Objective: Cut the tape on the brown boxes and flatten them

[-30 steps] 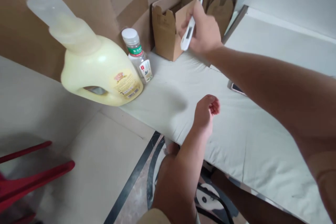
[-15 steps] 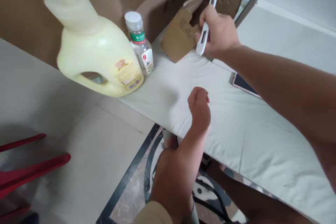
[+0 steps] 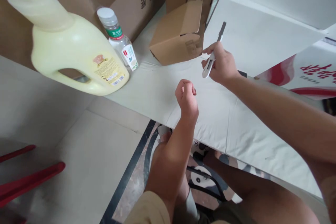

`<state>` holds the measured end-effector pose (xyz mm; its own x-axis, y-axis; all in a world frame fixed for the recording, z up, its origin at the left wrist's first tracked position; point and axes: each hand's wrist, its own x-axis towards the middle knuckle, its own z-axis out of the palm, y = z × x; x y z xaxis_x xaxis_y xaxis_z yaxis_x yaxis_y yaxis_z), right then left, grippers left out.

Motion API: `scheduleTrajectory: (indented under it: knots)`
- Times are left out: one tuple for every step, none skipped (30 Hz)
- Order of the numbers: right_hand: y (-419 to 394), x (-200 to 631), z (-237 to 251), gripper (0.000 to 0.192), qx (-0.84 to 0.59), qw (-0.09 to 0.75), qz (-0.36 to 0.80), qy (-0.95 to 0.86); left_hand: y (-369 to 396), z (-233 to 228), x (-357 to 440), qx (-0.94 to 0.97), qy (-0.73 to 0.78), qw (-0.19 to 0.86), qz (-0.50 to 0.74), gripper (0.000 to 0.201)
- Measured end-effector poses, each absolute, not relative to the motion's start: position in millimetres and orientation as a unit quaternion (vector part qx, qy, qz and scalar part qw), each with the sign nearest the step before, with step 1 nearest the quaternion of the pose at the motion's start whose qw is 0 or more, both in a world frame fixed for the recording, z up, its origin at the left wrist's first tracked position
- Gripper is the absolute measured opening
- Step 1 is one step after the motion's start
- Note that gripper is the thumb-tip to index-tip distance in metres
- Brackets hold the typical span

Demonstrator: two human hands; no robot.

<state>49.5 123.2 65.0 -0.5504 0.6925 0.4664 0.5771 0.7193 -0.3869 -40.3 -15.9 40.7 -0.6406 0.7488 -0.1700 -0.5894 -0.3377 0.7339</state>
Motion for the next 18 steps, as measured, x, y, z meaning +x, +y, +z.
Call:
scheduleTrajectory:
  knots:
    - [128,44,64,0.027,-0.363,0.310,0.097,-0.873,-15,41,-41,0.096,0.404,0.412,0.811,0.036]
    - [134,38,62,0.028,-0.364,0.312,0.101,-0.872,-14,41,-42,0.093,0.406,0.411,0.811,0.037]
    - [139,32,59,0.027,-0.367,0.312,0.107,-0.870,-13,41,-43,0.090,0.408,0.411,0.811,0.037]
    - [144,27,55,0.027,-0.372,0.312,0.114,-0.867,-12,40,-44,0.088,0.408,0.410,0.811,0.037]
    - [149,22,51,0.026,-0.378,0.311,0.122,-0.864,-11,39,-46,0.089,0.406,0.409,0.812,0.036]
    - [154,17,47,0.025,-0.386,0.311,0.126,-0.859,-10,39,-47,0.092,0.404,0.409,0.813,0.036]
    - [157,14,43,0.024,-0.394,0.313,0.129,-0.854,-9,38,-48,0.097,0.402,0.409,0.814,0.034]
    - [160,12,40,0.023,-0.400,0.318,0.130,-0.850,-8,37,-49,0.101,0.402,0.410,0.813,0.033]
    - [161,10,38,0.021,-0.402,0.324,0.131,-0.846,-7,36,-50,0.104,0.405,0.412,0.810,0.032]
    - [160,8,38,0.020,-0.398,0.331,0.131,-0.846,-7,35,-51,0.105,0.410,0.415,0.806,0.031]
    - [158,8,40,0.018,-0.390,0.337,0.129,-0.847,-6,34,-52,0.107,0.417,0.415,0.802,0.031]
    - [154,7,44,0.017,-0.382,0.338,0.124,-0.851,-6,34,-53,0.109,0.427,0.409,0.799,0.031]
    - [148,7,51,0.016,-0.379,0.330,0.116,-0.857,-7,33,-54,0.112,0.439,0.394,0.800,0.031]
    - [140,8,59,0.016,-0.381,0.316,0.103,-0.863,-7,33,-55,0.113,0.455,0.363,0.805,0.031]
    - [131,10,68,0.016,-0.388,0.298,0.088,-0.868,-9,32,-57,0.115,0.474,0.320,0.813,0.031]
    - [121,14,79,0.017,-0.395,0.282,0.070,-0.872,-10,31,-60,0.113,0.496,0.259,0.821,0.030]
    - [111,20,89,0.018,-0.395,0.270,0.053,-0.876,-12,29,-62,0.103,0.517,0.185,0.829,0.025]
    - [100,28,98,0.018,-0.394,0.264,0.034,-0.880,-14,28,-65,0.108,0.533,0.135,0.828,0.022]
